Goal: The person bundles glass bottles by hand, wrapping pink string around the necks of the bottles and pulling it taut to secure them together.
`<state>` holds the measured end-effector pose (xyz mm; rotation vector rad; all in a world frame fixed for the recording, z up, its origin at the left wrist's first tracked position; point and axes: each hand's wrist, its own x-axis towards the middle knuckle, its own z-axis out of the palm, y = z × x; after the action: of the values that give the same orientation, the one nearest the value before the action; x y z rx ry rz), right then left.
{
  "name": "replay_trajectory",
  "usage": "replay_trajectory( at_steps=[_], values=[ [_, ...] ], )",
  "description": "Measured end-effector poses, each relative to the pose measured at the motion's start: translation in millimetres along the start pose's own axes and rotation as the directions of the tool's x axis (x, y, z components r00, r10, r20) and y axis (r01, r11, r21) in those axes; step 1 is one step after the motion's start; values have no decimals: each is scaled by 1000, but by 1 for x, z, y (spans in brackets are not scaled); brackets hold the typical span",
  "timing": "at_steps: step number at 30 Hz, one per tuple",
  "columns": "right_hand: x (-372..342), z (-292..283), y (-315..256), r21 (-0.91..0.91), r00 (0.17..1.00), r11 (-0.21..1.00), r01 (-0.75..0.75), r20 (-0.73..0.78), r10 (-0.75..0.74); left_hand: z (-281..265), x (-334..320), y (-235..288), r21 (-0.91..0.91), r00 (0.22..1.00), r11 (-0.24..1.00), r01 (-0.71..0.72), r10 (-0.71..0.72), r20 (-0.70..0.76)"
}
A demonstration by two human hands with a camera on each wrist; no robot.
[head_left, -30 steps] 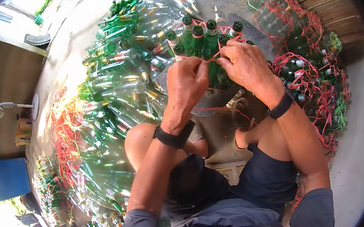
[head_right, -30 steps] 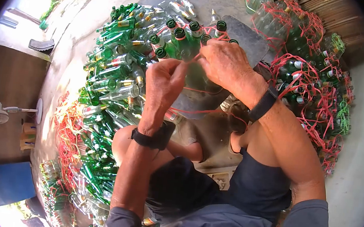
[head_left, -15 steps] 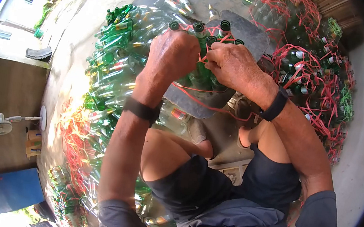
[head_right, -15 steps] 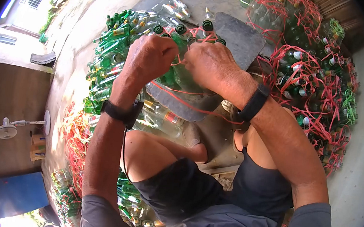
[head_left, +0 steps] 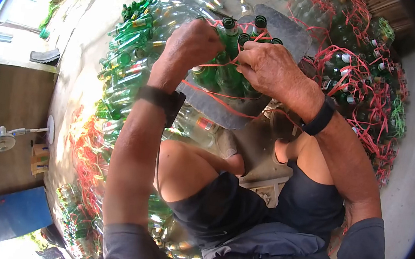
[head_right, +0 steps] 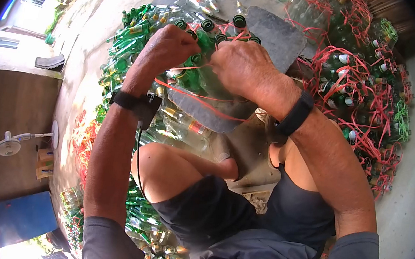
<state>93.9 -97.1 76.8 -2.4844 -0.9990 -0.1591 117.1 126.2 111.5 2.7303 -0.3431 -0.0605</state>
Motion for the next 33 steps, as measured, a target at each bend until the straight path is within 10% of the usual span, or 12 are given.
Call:
replay_trajectory(
  at_steps=[19,33],
  values=[
    [-4,-1,0,-8,999,1000,-16,-48,16,24,-39,25,287,958,927,239,-177,-226],
    [-5,7,4,37,990,996,75,-118,-70,53,-56,18,-98,880,959,266,-283,-381]
  ],
)
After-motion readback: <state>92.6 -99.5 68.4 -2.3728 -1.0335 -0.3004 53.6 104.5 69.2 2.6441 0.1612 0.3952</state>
